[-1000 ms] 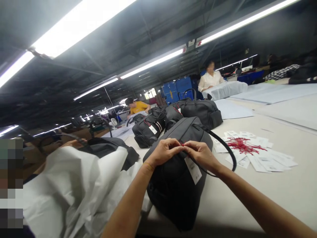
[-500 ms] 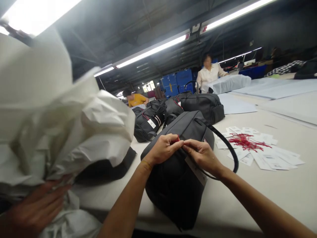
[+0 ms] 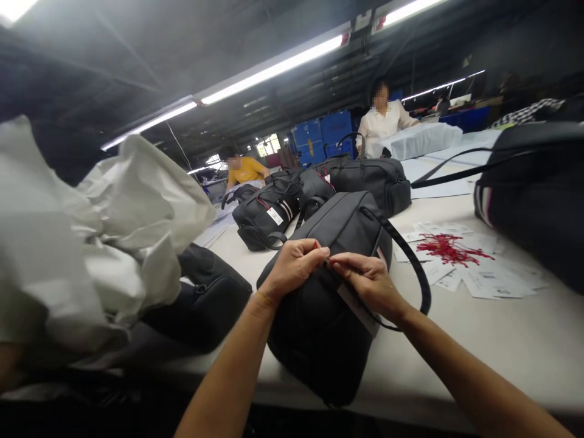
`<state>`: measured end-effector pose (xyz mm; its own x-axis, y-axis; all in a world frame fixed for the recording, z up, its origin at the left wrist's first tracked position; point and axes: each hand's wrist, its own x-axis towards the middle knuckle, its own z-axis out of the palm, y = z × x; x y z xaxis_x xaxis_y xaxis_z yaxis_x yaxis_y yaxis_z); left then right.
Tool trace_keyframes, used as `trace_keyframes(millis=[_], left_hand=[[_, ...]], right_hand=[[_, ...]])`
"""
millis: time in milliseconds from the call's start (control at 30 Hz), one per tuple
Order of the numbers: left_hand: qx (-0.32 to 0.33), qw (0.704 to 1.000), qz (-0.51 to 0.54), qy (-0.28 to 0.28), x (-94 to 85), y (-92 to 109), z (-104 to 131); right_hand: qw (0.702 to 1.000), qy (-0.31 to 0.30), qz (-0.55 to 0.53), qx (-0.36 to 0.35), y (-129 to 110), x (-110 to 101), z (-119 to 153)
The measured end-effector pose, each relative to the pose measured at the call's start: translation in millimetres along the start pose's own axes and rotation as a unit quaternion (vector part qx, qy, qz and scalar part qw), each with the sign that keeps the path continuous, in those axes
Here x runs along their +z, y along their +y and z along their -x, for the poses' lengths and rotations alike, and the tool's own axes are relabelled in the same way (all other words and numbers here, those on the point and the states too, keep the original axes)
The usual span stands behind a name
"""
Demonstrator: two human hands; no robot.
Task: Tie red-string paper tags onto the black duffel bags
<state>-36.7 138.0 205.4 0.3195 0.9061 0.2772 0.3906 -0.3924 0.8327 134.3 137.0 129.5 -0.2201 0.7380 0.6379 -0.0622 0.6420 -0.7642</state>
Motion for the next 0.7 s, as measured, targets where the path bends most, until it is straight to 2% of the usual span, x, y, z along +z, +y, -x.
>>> trace_keyframes(millis=[200, 300, 367, 433, 500, 533, 600, 667, 700], left_hand=[[0.006, 1.000, -0.013, -0.002, 1.0, 2.8, -0.8], [0.042, 0.998, -0.039, -0.005, -1.1, 4.5, -2.2], [0.061, 0.998, -0.032, 0.002, -1.3, 4.7, -2.8], [0.071, 0.997, -0.018, 0.019, -0.3, 3.7, -3.5], [0.073, 0.996, -0.010, 0.046, 1.3, 1.9, -4.7], [0.071, 0.996, -0.010, 0.061, 1.9, 0.9, -5.5], [0.064, 0.994, -0.015, 0.089, 2.5, -0.8, -7.1], [0.056, 0.993, -0.022, 0.105, 2.4, -2.1, -8.2], [0.053, 0.992, -0.022, 0.109, 2.2, -2.7, -8.6]], right_hand=[[0.999, 0.001, -0.028, 0.020, 1.7, -0.2, -2.8], [0.999, 0.025, 0.002, 0.020, -10.8, -10.2, 1.2], [0.993, 0.094, 0.066, -0.014, -26.2, -19.9, 16.3], [0.971, 0.191, 0.127, -0.068, -41.1, -27.0, 41.4], [0.951, 0.247, 0.157, -0.100, -48.3, -29.0, 69.6], [0.950, 0.246, 0.164, -0.101, -47.8, -28.4, 82.0], [0.962, 0.199, 0.175, -0.066, -39.0, -25.4, 98.6], [0.969, 0.152, 0.194, -0.016, -23.5, -22.9, 102.1], [0.967, 0.148, 0.208, 0.002, -15.2, -22.4, 99.5]])
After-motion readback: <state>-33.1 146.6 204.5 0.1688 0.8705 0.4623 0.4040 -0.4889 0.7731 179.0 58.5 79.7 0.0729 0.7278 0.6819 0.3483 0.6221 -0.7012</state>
